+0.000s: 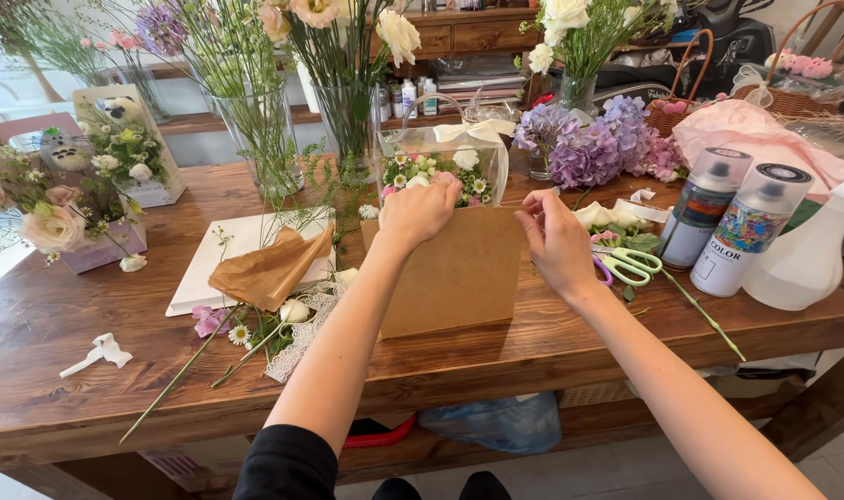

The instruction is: The person prepares a small cardboard box and places it inside a clear acrylic flower arrangement box, then sprays the flowers with water from a spray bottle.

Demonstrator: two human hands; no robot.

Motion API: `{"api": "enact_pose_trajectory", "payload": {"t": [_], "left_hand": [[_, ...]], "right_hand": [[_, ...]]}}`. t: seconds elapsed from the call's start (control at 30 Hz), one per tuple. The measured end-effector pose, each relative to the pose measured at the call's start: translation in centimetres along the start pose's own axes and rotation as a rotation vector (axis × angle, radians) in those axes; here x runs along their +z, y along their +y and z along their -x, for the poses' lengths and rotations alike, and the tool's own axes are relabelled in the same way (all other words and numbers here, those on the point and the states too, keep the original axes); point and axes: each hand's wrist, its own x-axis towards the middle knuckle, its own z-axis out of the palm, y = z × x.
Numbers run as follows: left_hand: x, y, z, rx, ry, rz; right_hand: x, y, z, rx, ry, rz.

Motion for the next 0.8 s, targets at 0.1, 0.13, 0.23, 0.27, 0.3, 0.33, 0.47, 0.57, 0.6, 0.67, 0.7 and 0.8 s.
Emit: {"api": "enact_pose_trajectory", "payload": {"t": [0.1,0.13,0.23,0.27,0.3,0.33,0.47,0.57,0.6,0.67,0.7,0.8], "left_hand": [[-0.2,0.2,0.2,-0.001,-0.005,0.001],[-0.4,0.3,0.3,-0.002,-0.005,0.001],[-0.6,0.3,0.5,0.003,-0.003,0.007],[-0.5,0.3,0.4,0.000,-0.007,0.010],[-0.4,0.2,0.3,-0.003,-0.011,0.012],[-0.4,0.2,0.4,-0.002,-0.011,0.012],[-0.3,0.2,0.3,-0.004,-0.008,0.013],[-0.3,0.2,0.4,-0.005,-0.011,0.015],[-0.5,0.3,0.5,-0.005,-0.014,0.015],[-0.5,0.3,0.5,-0.004,-0.013,0.016],[-0.5,0.3,0.6,-0.004,-0.013,0.018],[-0.4,0.2,0.4,-0.003,-0.010,0.021]], "right_hand": [[0.1,0.2,0.0,-0.007,0.013,0.021],[0.2,0.2,-0.1,-0.007,0.012,0.020],[0.2,-0.2,-0.5,0.019,0.011,-0.022],[0.1,-0.4,-0.6,0.015,0.007,-0.030],[-0.1,-0.6,-0.7,0.010,0.004,-0.038],[0.1,-0.7,-1.0,0.011,0.004,-0.038],[0.4,-1.8,-1.7,0.155,-0.089,-0.003],[1.1,-2.3,-1.9,0.362,-0.145,-0.041],[1.4,-2.2,-2.0,0.447,-0.148,-0.063],[2.2,-1.7,-2.0,0.456,-0.126,-0.095],[2.6,-1.5,-2.0,0.466,-0.104,-0.126],[3.4,-0.7,-1.7,0.470,-0.083,-0.126]]}}
